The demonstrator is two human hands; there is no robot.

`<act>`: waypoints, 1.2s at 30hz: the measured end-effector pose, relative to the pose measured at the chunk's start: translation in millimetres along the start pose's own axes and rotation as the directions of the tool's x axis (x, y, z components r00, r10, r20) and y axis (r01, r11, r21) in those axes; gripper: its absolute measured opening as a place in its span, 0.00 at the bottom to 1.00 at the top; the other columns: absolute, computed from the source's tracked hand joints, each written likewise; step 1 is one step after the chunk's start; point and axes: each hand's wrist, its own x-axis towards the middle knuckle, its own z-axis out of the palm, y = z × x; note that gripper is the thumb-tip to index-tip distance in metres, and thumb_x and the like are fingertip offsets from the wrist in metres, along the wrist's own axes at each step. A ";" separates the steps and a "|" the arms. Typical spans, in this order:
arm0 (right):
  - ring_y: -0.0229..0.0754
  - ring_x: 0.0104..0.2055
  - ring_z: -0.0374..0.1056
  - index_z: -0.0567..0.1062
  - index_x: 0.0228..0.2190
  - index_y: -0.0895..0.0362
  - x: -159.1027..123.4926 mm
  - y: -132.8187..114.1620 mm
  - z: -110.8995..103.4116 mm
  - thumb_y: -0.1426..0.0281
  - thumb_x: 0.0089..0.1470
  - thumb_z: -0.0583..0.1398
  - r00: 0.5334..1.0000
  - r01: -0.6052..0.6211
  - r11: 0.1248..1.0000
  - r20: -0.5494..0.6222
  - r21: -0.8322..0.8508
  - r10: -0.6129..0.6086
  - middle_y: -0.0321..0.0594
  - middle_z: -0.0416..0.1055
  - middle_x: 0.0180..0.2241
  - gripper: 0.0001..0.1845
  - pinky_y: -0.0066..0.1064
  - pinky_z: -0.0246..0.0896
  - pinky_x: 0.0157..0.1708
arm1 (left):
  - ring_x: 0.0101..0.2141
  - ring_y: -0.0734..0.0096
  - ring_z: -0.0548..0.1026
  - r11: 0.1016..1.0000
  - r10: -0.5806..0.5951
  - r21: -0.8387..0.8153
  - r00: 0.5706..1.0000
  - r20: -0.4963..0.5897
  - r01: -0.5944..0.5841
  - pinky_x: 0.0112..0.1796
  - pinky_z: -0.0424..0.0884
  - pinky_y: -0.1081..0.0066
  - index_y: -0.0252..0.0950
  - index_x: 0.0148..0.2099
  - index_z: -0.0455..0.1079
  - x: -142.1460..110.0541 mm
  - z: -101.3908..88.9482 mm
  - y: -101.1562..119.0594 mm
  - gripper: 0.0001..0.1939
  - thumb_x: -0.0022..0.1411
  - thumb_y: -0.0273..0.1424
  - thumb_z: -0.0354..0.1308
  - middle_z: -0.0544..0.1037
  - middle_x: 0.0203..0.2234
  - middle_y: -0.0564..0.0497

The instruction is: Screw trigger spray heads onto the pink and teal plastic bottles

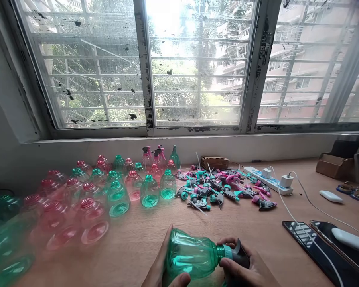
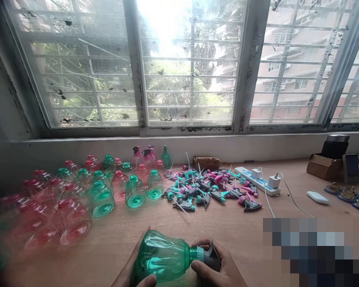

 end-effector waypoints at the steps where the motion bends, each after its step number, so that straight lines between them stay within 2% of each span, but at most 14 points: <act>1: 0.41 0.27 0.69 0.80 0.38 0.56 0.2 0.5 -0.4 0.55 0.42 0.75 1.000 -0.029 0.999 -0.004 0.025 0.030 0.35 0.76 0.26 0.25 0.29 0.61 0.27 | 0.72 0.46 0.48 1.000 0.005 0.022 1.000 -0.011 -0.005 0.70 0.38 0.49 0.42 0.76 0.38 0.5 -0.3 -1.6 0.55 0.58 0.56 0.62 0.54 0.73 0.46; 5: 0.39 0.24 0.68 0.77 0.38 0.55 -0.1 0.9 0.6 0.55 0.43 0.75 0.996 -0.088 0.992 0.000 0.086 0.089 0.31 0.72 0.22 0.26 0.28 0.60 0.25 | 0.73 0.47 0.45 0.995 0.044 0.092 0.999 -0.016 -0.042 0.70 0.36 0.49 0.48 0.76 0.37 1.7 -3.4 -13.7 0.52 0.61 0.53 0.62 0.52 0.74 0.50; 9: 0.37 0.25 0.66 0.80 0.37 0.55 -2.5 -1.3 3.8 0.56 0.41 0.76 1.000 -0.006 0.998 -0.009 0.058 0.006 0.33 0.75 0.28 0.24 0.27 0.59 0.25 | 0.73 0.46 0.42 0.998 0.060 0.016 0.998 -0.004 -0.060 0.70 0.33 0.51 0.45 0.76 0.34 1.1 -7.0 -20.4 0.56 0.58 0.51 0.65 0.48 0.75 0.49; 11: 0.39 0.28 0.67 0.81 0.36 0.55 -3.7 -2.2 4.7 0.56 0.39 0.77 0.999 0.040 0.999 -0.005 -0.005 -0.040 0.36 0.77 0.31 0.24 0.27 0.61 0.28 | 0.73 0.43 0.42 0.998 0.047 -0.038 0.999 0.002 -0.047 0.70 0.37 0.50 0.40 0.76 0.36 1.6 -8.3 -17.9 0.58 0.57 0.52 0.66 0.48 0.75 0.45; 13: 0.40 0.29 0.68 0.82 0.36 0.55 -4.1 -2.8 4.8 0.56 0.39 0.77 0.998 0.061 0.997 0.007 -0.056 -0.061 0.37 0.77 0.31 0.24 0.28 0.62 0.29 | 0.72 0.41 0.46 0.997 0.041 -0.063 0.999 0.022 -0.040 0.70 0.43 0.49 0.36 0.76 0.42 3.1 -8.9 -12.7 0.55 0.58 0.52 0.65 0.53 0.74 0.41; 16: 0.40 0.29 0.68 0.82 0.36 0.55 -3.9 -3.4 3.8 0.55 0.39 0.76 0.998 0.060 0.996 -0.002 -0.068 -0.060 0.37 0.77 0.32 0.24 0.28 0.62 0.27 | 0.71 0.40 0.51 0.997 0.051 -0.067 0.997 0.049 -0.048 0.70 0.48 0.49 0.37 0.74 0.47 5.6 -7.8 -7.7 0.53 0.57 0.52 0.66 0.56 0.73 0.40; 20: 0.38 0.24 0.67 0.81 0.38 0.54 -3.7 -4.8 2.7 0.54 0.42 0.75 1.000 -0.014 1.000 0.007 0.003 0.014 0.35 0.75 0.27 0.24 0.27 0.61 0.23 | 0.70 0.43 0.55 0.994 0.049 -0.095 0.998 0.038 -0.045 0.70 0.45 0.49 0.43 0.76 0.35 6.4 -3.1 -16.0 0.60 0.54 0.49 0.70 0.58 0.71 0.41; 23: 0.38 0.24 0.68 0.80 0.38 0.56 -4.5 -6.2 3.3 0.53 0.43 0.75 0.999 -0.039 0.999 0.030 0.029 0.038 0.35 0.75 0.23 0.25 0.27 0.61 0.23 | 0.70 0.47 0.56 0.993 0.059 -0.106 0.998 0.014 -0.057 0.70 0.39 0.52 0.45 0.76 0.30 5.0 1.1 -23.7 0.62 0.54 0.52 0.68 0.60 0.71 0.42; 26: 0.38 0.25 0.69 0.79 0.37 0.58 -5.5 -7.8 4.7 0.52 0.43 0.75 0.999 -0.037 0.999 0.021 0.026 0.036 0.37 0.77 0.24 0.26 0.27 0.61 0.25 | 0.71 0.47 0.53 0.988 0.045 -0.149 0.999 0.012 -0.042 0.70 0.37 0.53 0.41 0.75 0.25 2.6 2.9 -22.1 0.67 0.52 0.53 0.69 0.54 0.73 0.39; 28: 0.37 0.24 0.68 0.79 0.36 0.58 -6.0 -8.3 5.3 0.53 0.43 0.75 0.999 -0.029 0.999 0.028 0.015 0.028 0.36 0.76 0.24 0.26 0.26 0.60 0.24 | 0.71 0.46 0.52 0.982 0.021 -0.190 0.999 0.028 -0.016 0.70 0.42 0.53 0.36 0.75 0.24 1.3 2.1 -16.5 0.69 0.52 0.54 0.69 0.50 0.74 0.37; 30: 0.35 0.22 0.66 0.79 0.36 0.58 -6.2 -7.8 5.4 0.53 0.44 0.75 0.999 -0.020 1.000 0.047 0.002 0.019 0.34 0.74 0.22 0.25 0.25 0.59 0.23 | 0.71 0.44 0.55 0.979 0.006 -0.204 0.998 0.063 0.007 0.69 0.49 0.52 0.34 0.76 0.29 1.1 0.2 -10.0 0.67 0.53 0.55 0.68 0.51 0.73 0.35; 32: 0.35 0.22 0.65 0.79 0.36 0.58 -6.1 -6.7 5.0 0.54 0.44 0.74 0.998 -0.014 1.000 0.056 -0.004 0.015 0.32 0.72 0.21 0.24 0.24 0.58 0.22 | 0.69 0.43 0.59 0.984 -0.006 -0.178 0.995 0.095 0.023 0.67 0.56 0.52 0.33 0.75 0.36 2.2 -1.7 -5.2 0.60 0.56 0.54 0.66 0.57 0.72 0.35; 34: 0.35 0.23 0.66 0.79 0.36 0.58 -5.8 -5.8 4.3 0.54 0.45 0.74 0.999 -0.017 1.000 0.052 -0.002 0.017 0.33 0.74 0.22 0.24 0.24 0.59 0.22 | 0.69 0.45 0.59 0.995 -0.008 -0.100 0.997 0.074 0.016 0.68 0.54 0.52 0.35 0.75 0.39 4.0 -2.9 -3.8 0.56 0.58 0.51 0.65 0.60 0.71 0.37; 36: 0.36 0.23 0.67 0.79 0.36 0.59 -5.5 -5.7 3.8 0.54 0.44 0.74 0.999 -0.026 1.000 0.047 0.004 0.025 0.37 0.77 0.24 0.24 0.25 0.60 0.23 | 0.69 0.45 0.59 1.000 -0.004 0.005 1.000 0.017 0.004 0.68 0.52 0.52 0.37 0.76 0.37 5.4 -3.0 -5.5 0.56 0.59 0.53 0.63 0.61 0.70 0.38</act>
